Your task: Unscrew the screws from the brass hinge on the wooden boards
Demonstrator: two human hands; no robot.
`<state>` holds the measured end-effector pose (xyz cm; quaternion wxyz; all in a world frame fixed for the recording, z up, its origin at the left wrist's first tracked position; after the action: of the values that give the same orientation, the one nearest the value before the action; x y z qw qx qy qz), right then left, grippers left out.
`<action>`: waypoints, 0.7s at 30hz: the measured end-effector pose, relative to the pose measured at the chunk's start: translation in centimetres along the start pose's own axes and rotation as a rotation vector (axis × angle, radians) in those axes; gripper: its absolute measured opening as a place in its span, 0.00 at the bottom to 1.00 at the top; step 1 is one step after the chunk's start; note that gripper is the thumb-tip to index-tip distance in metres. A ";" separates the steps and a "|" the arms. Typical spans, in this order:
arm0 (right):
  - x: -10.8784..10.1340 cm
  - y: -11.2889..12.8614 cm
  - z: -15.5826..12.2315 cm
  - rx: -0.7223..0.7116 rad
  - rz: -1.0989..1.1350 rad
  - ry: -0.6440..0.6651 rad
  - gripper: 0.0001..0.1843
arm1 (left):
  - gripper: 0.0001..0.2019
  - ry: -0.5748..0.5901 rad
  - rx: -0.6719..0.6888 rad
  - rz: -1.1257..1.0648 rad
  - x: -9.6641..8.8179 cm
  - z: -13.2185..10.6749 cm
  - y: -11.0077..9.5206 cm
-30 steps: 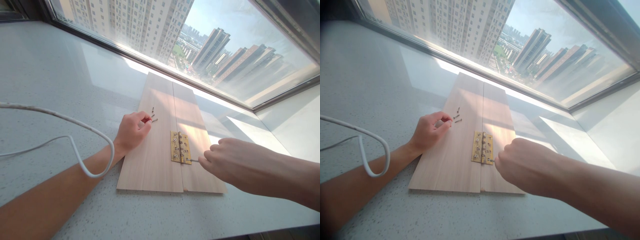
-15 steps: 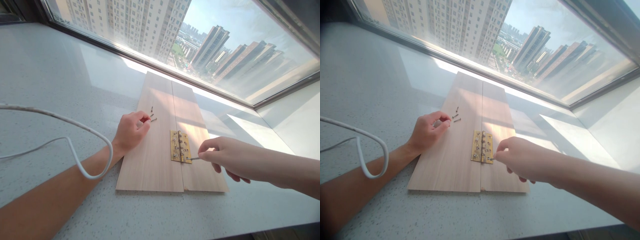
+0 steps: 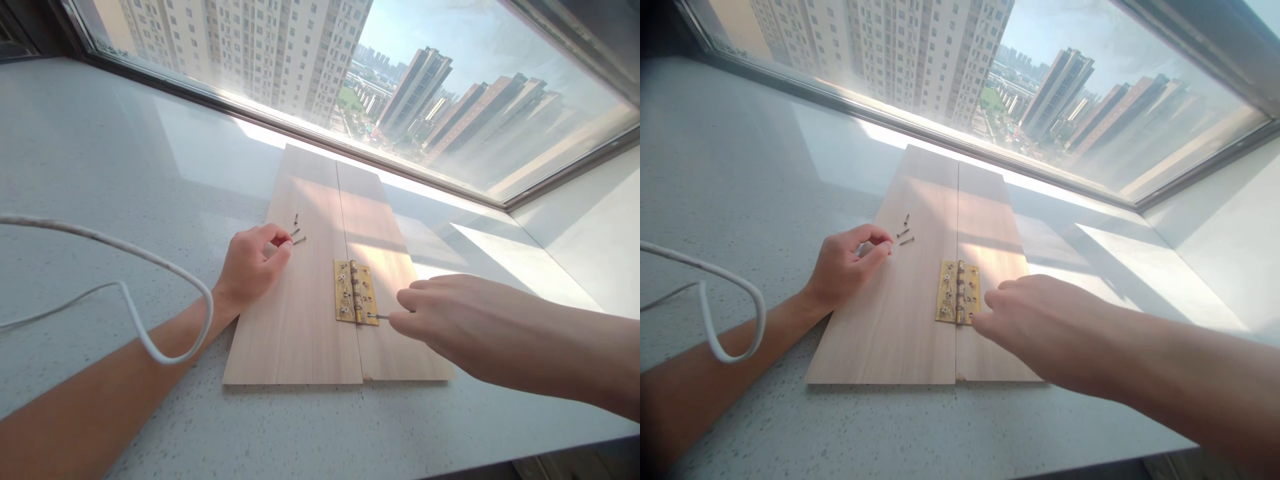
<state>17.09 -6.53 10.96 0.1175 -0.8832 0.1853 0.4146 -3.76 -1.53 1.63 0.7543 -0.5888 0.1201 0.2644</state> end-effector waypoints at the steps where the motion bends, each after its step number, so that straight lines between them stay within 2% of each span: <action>1: -0.2 0.1 -0.1 -0.051 -0.033 -0.012 0.13 | 0.07 -0.001 0.000 0.000 0.0 0.0 0.0; 4: -0.5 -0.1 -0.1 -0.066 -0.056 -0.030 0.11 | 0.07 -0.002 -0.002 0.000 0.0 0.0 0.0; 7: -0.4 -1.0 -0.2 0.161 0.016 -0.045 0.07 | 0.07 0.005 -0.001 -0.004 0.0 0.0 0.0; 9: -0.1 -1.6 -0.4 0.338 0.044 -0.042 0.14 | 0.07 0.010 -0.004 -0.009 0.0 0.0 0.1; 11: 0.1 -1.8 -0.5 0.424 0.056 -0.022 0.16 | 0.07 0.009 -0.006 -0.008 0.1 0.0 0.1; 15: 0.0 -1.3 -0.1 0.363 0.103 -0.007 0.11 | 0.07 0.010 -0.012 0.002 0.1 0.0 0.1; 21: -1.1 -1.0 0.1 0.255 0.189 -0.116 0.05 | 0.07 0.002 -0.008 0.004 0.0 0.0 0.1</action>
<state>16.77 -5.37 11.84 0.1995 -0.8142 0.3117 0.4474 -3.81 -1.49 1.52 0.7512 -0.5919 0.1209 0.2659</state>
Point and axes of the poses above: each hand's wrist, its own z-axis towards the middle knuckle, its own x-axis out of the palm, y = z × x, the point moved 5 cm from there along z, towards the middle knuckle, and after that the axes turned 8 degrees about -x, right-handed, at the moved point
